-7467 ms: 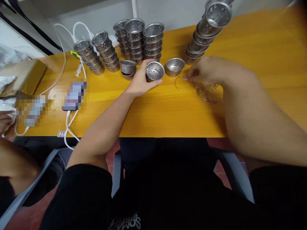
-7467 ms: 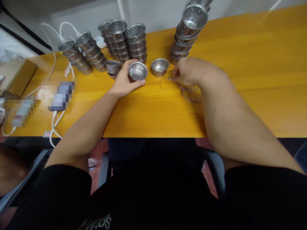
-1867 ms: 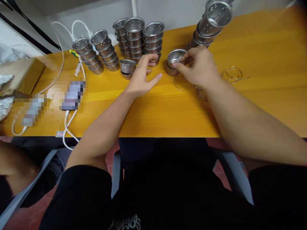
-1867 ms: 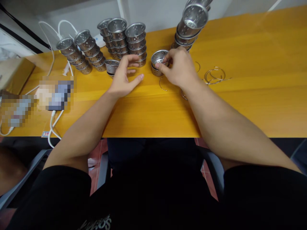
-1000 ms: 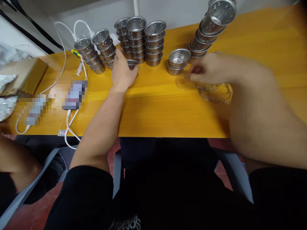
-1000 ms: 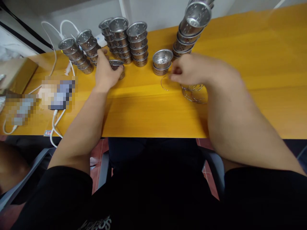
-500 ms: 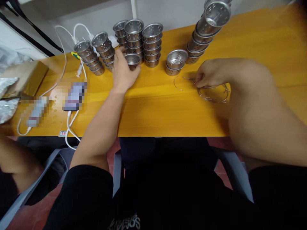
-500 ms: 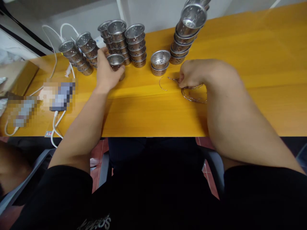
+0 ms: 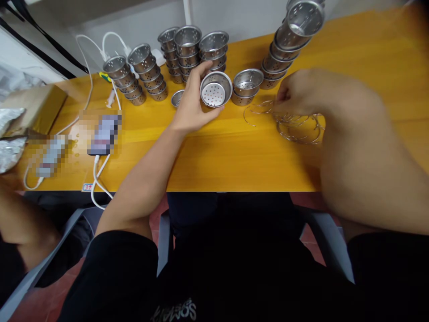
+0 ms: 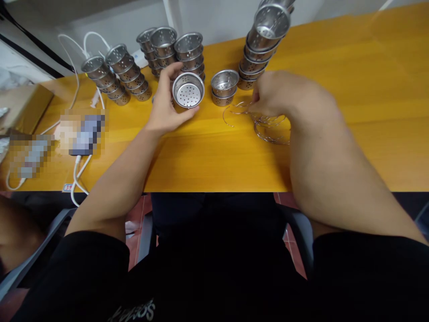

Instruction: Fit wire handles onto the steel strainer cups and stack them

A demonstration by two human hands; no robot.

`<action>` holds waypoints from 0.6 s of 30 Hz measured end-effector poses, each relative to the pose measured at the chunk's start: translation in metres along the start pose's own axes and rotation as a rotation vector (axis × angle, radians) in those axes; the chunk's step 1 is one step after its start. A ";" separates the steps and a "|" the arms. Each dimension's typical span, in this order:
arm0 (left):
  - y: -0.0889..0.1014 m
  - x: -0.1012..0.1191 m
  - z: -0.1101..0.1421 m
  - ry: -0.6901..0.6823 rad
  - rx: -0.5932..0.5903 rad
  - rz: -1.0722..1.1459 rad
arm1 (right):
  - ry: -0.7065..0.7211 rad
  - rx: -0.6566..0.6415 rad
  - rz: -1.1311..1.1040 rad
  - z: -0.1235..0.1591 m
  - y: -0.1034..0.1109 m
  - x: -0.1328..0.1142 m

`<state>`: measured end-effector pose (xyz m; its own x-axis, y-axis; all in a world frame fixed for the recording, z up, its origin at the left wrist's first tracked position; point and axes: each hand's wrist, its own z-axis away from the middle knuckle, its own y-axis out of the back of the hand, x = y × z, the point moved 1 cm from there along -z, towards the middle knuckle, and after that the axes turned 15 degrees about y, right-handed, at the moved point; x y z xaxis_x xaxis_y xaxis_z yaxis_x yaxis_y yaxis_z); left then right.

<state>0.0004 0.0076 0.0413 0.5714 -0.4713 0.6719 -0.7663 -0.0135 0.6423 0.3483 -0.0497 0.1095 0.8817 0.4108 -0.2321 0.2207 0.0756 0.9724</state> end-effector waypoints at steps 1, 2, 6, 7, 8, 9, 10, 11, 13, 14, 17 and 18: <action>-0.002 -0.001 0.001 0.001 0.004 0.015 | -0.048 -0.040 0.032 0.001 0.005 -0.005; -0.004 -0.002 0.001 0.006 0.006 0.030 | -0.094 -0.078 0.060 0.003 0.011 -0.011; -0.013 -0.005 0.006 0.048 -0.010 0.049 | -0.166 -0.120 0.065 0.008 0.028 -0.030; -0.015 -0.007 0.007 0.051 -0.016 0.045 | -0.153 -0.096 0.052 0.008 0.029 -0.032; -0.017 -0.010 0.006 0.046 -0.018 0.040 | -0.127 -0.063 0.039 0.008 0.029 -0.032; -0.020 -0.015 0.005 0.036 -0.016 0.038 | -0.080 -0.017 0.021 0.008 0.026 -0.032; -0.023 -0.021 0.003 0.022 -0.014 0.040 | -0.012 0.038 -0.007 0.007 0.022 -0.032; -0.026 -0.029 0.001 0.003 -0.012 0.047 | 0.066 0.107 -0.045 0.005 0.017 -0.031; -0.033 -0.046 -0.005 -0.045 -0.004 0.083 | 0.240 0.265 -0.152 0.001 0.003 -0.030; -0.036 -0.054 -0.009 -0.071 0.003 0.106 | 0.307 0.347 -0.211 -0.002 -0.005 -0.031; -0.040 -0.070 -0.016 -0.133 0.011 0.127 | 0.434 0.527 -0.354 -0.012 -0.027 -0.036; -0.040 -0.072 -0.017 -0.152 0.015 0.122 | 0.455 0.569 -0.394 -0.014 -0.033 -0.040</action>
<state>-0.0054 0.0573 -0.0263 0.4239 -0.5982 0.6801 -0.8321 0.0394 0.5533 0.2999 -0.0557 0.0872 0.4678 0.7873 -0.4017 0.7632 -0.1306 0.6328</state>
